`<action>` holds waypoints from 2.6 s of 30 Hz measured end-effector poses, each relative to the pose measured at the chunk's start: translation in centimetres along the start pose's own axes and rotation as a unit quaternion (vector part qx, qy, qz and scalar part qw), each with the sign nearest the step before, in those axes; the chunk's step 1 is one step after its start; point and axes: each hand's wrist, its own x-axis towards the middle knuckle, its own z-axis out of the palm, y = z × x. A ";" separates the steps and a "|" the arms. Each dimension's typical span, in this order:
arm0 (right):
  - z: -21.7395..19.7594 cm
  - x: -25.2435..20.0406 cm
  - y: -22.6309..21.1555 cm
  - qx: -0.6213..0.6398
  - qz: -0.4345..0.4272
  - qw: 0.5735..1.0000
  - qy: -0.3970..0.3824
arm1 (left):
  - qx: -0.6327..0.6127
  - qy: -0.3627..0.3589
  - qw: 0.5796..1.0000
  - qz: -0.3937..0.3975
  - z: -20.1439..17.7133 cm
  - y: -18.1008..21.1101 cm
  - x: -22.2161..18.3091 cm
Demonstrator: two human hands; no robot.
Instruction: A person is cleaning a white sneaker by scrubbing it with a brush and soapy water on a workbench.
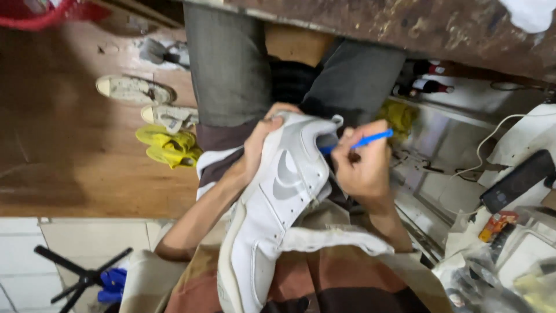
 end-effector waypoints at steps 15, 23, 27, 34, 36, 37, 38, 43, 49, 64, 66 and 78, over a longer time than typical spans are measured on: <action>-0.6 0.9 0.9 0.005 -0.109 0.993 0.054 | 0.004 -0.033 0.999 0.038 1.5 2.1 1.2; -0.2 1.1 2.5 0.055 -0.071 0.991 0.103 | -0.027 -0.036 0.998 0.052 0.6 1.3 2.2; 1.1 -1.3 2.3 0.085 -0.021 0.995 0.038 | -0.040 -0.022 0.998 0.053 0.9 1.2 1.8; 0.2 -0.7 1.1 0.106 -0.025 0.994 0.027 | -0.032 -0.029 0.997 0.067 0.1 1.4 2.7; -1.3 -0.3 1.3 0.082 -0.031 0.988 0.131 | -0.022 -0.022 0.998 0.061 0.6 1.4 1.9; -0.5 -0.9 1.3 0.080 -0.029 0.989 0.123 | -0.027 -0.016 0.998 0.059 0.5 1.5 1.8; 0.4 -1.4 1.4 0.077 -0.040 0.994 0.072 | -0.029 -0.016 0.997 0.064 0.2 1.6 2.0; 0.2 -1.3 2.4 0.079 -0.027 0.994 0.069 | -0.042 -0.005 0.997 0.062 0.6 1.8 1.7; -1.2 -1.2 2.5 -0.028 -0.136 0.987 0.077 | -0.051 -0.009 0.995 0.087 1.0 3.7 2.1; -1.2 0.4 2.2 0.176 -0.041 0.982 0.055 | -0.010 -0.051 0.993 0.102 0.4 4.1 3.0; -0.6 -0.3 2.5 0.219 -0.022 0.974 -0.063 | 0.008 -0.052 0.994 0.092 0.4 3.8 3.1; 0.0 1.0 1.8 0.329 -0.024 0.930 -0.164 | -0.009 -0.069 0.993 0.090 -0.2 3.7 3.2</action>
